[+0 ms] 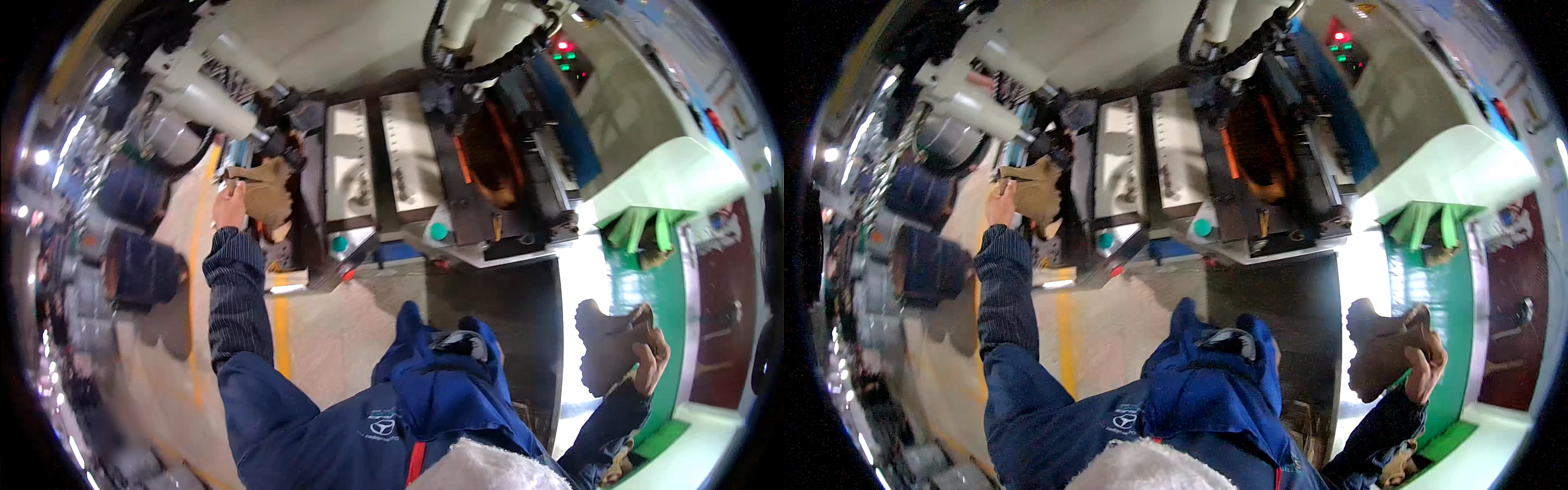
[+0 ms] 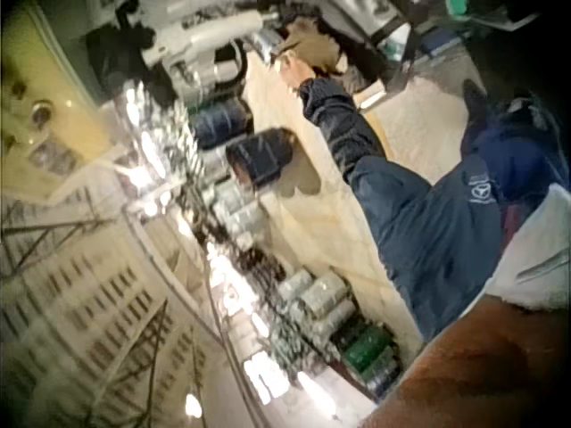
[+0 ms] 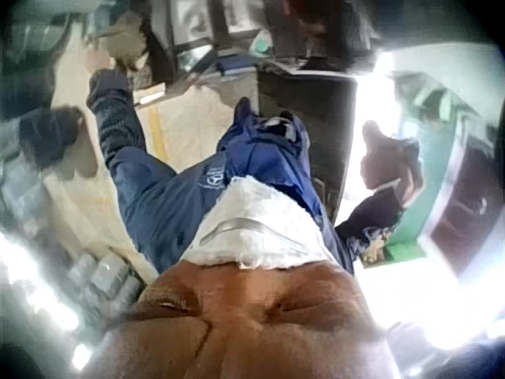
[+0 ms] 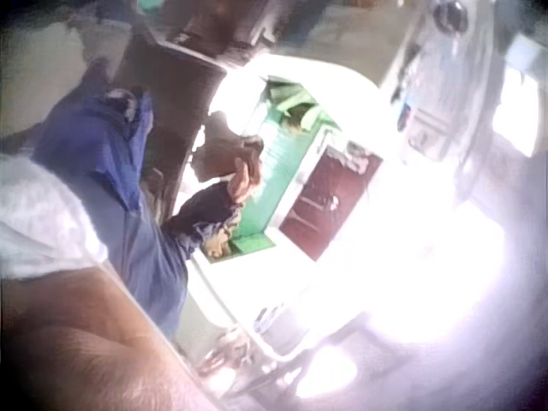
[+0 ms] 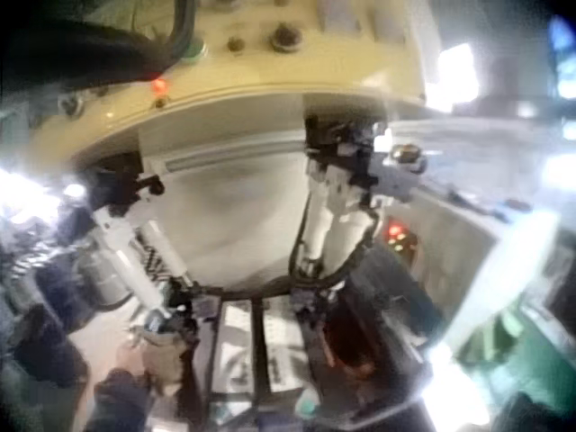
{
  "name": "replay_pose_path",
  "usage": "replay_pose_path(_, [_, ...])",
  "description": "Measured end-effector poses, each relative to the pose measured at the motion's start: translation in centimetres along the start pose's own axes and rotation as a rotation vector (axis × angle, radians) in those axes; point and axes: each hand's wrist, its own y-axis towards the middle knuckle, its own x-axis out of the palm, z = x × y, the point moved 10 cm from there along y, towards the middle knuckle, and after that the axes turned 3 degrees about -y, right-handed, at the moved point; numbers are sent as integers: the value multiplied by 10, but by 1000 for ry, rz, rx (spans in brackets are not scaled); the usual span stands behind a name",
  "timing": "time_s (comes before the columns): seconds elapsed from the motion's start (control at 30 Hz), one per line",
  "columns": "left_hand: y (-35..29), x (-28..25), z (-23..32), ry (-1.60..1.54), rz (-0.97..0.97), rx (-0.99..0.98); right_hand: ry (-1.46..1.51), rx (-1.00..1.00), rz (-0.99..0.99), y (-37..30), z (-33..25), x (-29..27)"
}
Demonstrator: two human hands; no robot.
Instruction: The person picks up a boot from a green conveyor belt, places it onto a metal mold in a lasting machine, and activates the machine controls by hand. They repeat this process for multiple boots, moving them from the belt to the machinery.
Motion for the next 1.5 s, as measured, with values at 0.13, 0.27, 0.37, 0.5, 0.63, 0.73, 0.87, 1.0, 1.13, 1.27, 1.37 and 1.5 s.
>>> replay_pose_path(0.13, [41, 67, 6, 232, 51, 179, 63, -135, 168, 12, -99, 26])
replay_pose_path(0.27, [25, 104, -4, 448, -103, 237, 51, -88, -25, 85, -157, 100])
replay_pose_path(0.37, [-2, 112, -6, 408, -254, 305, -135, -275, -232, 167, -205, 198])
replay_pose_path(0.5, [-19, 95, -7, 353, -240, 264, -319, -658, -440, 248, -226, 341])
replay_pose_path(0.63, [-25, 88, -5, 373, -209, 242, -731, -709, -331, 306, -157, 459])
replay_pose_path(0.73, [-23, 90, -1, 402, -201, 226, -930, -775, -486, 291, -87, 523])
replay_pose_path(0.87, [-24, 93, 12, 473, -253, 220, -1126, -737, -434, 294, -64, 525])
replay_pose_path(1.0, [-17, 74, 63, 324, -55, 548, -912, -943, -323, 289, -117, 504])
replay_pose_path(1.13, [24, 93, 45, 302, -234, 363, -659, -705, -388, 309, -131, 519])
replay_pose_path(1.27, [24, 121, 46, 368, -327, 502, -1515, -567, -798, 310, -70, 578])
replay_pose_path(1.37, [17, 142, 43, 514, -449, 562, -1577, -622, -738, 311, -59, 582])
replay_pose_path(1.5, [18, 178, 13, 977, -666, 406, -1519, -556, -646, 330, -47, 584])
